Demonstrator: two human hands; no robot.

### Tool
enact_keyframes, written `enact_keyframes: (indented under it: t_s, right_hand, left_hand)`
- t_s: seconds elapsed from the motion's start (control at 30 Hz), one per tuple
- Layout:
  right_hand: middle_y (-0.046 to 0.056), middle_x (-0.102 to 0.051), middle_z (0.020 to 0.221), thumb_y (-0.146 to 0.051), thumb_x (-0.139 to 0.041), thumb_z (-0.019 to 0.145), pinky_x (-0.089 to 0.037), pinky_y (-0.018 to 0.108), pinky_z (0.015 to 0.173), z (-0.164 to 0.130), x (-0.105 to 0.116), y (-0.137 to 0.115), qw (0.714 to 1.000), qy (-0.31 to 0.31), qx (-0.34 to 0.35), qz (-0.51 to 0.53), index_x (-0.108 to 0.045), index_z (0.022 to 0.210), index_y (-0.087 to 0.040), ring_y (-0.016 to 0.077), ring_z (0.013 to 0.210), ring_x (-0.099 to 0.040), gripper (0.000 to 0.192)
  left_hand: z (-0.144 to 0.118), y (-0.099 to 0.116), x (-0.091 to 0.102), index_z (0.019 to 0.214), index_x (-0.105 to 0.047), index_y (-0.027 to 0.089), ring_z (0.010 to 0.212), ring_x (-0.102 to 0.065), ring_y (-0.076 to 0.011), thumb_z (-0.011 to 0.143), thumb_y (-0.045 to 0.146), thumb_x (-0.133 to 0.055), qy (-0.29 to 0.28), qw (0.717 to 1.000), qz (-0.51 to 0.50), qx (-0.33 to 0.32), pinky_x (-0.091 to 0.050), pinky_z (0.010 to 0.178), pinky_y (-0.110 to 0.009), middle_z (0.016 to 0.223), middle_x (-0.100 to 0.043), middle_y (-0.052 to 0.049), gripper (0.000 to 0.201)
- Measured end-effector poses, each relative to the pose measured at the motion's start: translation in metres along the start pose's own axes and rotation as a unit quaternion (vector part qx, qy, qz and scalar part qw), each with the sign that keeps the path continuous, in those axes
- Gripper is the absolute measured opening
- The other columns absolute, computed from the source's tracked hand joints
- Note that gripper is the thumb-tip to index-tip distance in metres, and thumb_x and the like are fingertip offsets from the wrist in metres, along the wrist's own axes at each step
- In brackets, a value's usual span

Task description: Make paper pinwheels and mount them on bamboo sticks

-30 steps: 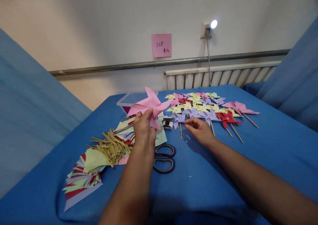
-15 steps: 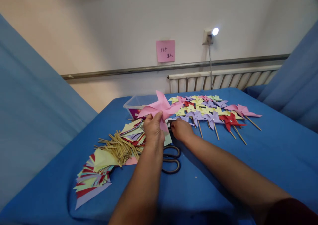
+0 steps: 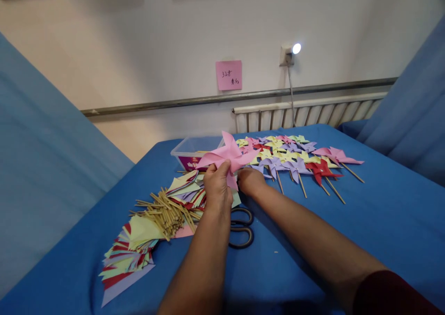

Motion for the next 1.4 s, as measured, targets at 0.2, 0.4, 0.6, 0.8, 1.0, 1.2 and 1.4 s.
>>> enact_keyframes:
  t_s: [0.2,0.4,0.6,0.8,1.0,1.2,1.4]
  right_hand:
    - [0.014,-0.071,0.104,-0.017,-0.053,0.082,-0.047,0.031,0.082,-0.003,0.001,0.001,1.0,0.012,0.013,0.011,-0.071,0.1,-0.015,0.0265,0.098,-0.065,0.025]
    - [0.016,-0.07,0.105,-0.024,-0.051,0.086,-0.046,0.028,0.079,-0.004,0.003,0.014,0.998,0.028,-0.023,0.045,-0.07,0.098,-0.013,0.0253,0.099,-0.063,0.025]
    - [0.009,-0.072,0.091,-0.029,-0.052,0.085,-0.044,0.026,0.069,-0.001,-0.003,0.032,0.989,0.047,-0.068,0.12,-0.069,0.087,-0.017,0.0203,0.083,-0.065,0.021]
    - [0.003,-0.071,0.076,-0.03,-0.052,0.084,-0.038,0.022,0.056,0.0,-0.006,0.043,0.976,0.061,-0.084,0.189,-0.068,0.076,-0.018,0.0148,0.068,-0.061,0.021]
    - [0.002,-0.07,0.072,-0.028,-0.051,0.084,-0.036,0.022,0.054,0.001,-0.006,0.045,0.974,0.058,-0.082,0.203,-0.068,0.075,-0.017,0.0137,0.064,-0.06,0.022]
    - [0.005,-0.073,0.088,-0.027,-0.059,0.079,-0.043,0.025,0.066,-0.002,0.0,0.038,0.986,0.041,-0.055,0.152,-0.073,0.085,-0.021,0.0192,0.082,-0.065,0.016]
    - [0.008,-0.074,0.094,-0.026,-0.06,0.079,-0.045,0.028,0.075,-0.002,0.0,0.024,0.996,0.016,-0.023,0.088,-0.075,0.087,-0.022,0.0242,0.092,-0.065,0.018]
  left_hand:
    - [-0.001,0.0,-0.004,0.07,-0.064,0.012,0.053,-0.058,-0.0105,0.047,0.019,-0.082,-0.01,1.0,0.011,0.0,-0.047,0.06,-0.024,0.061,-0.065,-0.001,0.029]
    - [-0.001,0.001,-0.006,0.071,-0.064,0.011,0.054,-0.058,-0.0109,0.047,0.021,-0.082,-0.013,1.0,0.018,-0.008,-0.047,0.06,-0.024,0.061,-0.066,-0.001,0.032]
    - [-0.001,0.0,-0.004,0.07,-0.063,0.012,0.052,-0.057,-0.0104,0.048,0.02,-0.081,-0.013,1.0,0.024,-0.006,-0.046,0.059,-0.024,0.059,-0.064,0.0,0.03]
    - [-0.001,0.001,-0.005,0.069,-0.062,0.012,0.053,-0.056,-0.0098,0.047,0.02,-0.082,-0.018,1.0,0.018,-0.005,-0.046,0.061,-0.024,0.059,-0.063,0.001,0.03]
    - [-0.001,0.0,-0.005,0.07,-0.063,0.012,0.054,-0.057,-0.01,0.046,0.02,-0.082,-0.016,1.0,0.014,0.0,-0.046,0.061,-0.024,0.059,-0.064,0.0,0.031]
    - [-0.001,0.0,-0.005,0.068,-0.063,0.012,0.053,-0.057,-0.0094,0.046,0.019,-0.082,-0.015,1.0,0.009,0.001,-0.045,0.06,-0.023,0.06,-0.064,0.0,0.03]
    - [-0.003,0.0,-0.006,0.071,-0.065,0.012,0.054,-0.058,-0.0108,0.047,0.021,-0.083,-0.018,1.0,0.012,0.004,-0.046,0.06,-0.025,0.063,-0.065,-0.001,0.032]
Point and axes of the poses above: each hand's wrist, its own z-axis towards the middle knuckle, its own x-axis out of the back of the hand, y = z × x, the point moved 9 cm from there along z, towards the middle knuckle
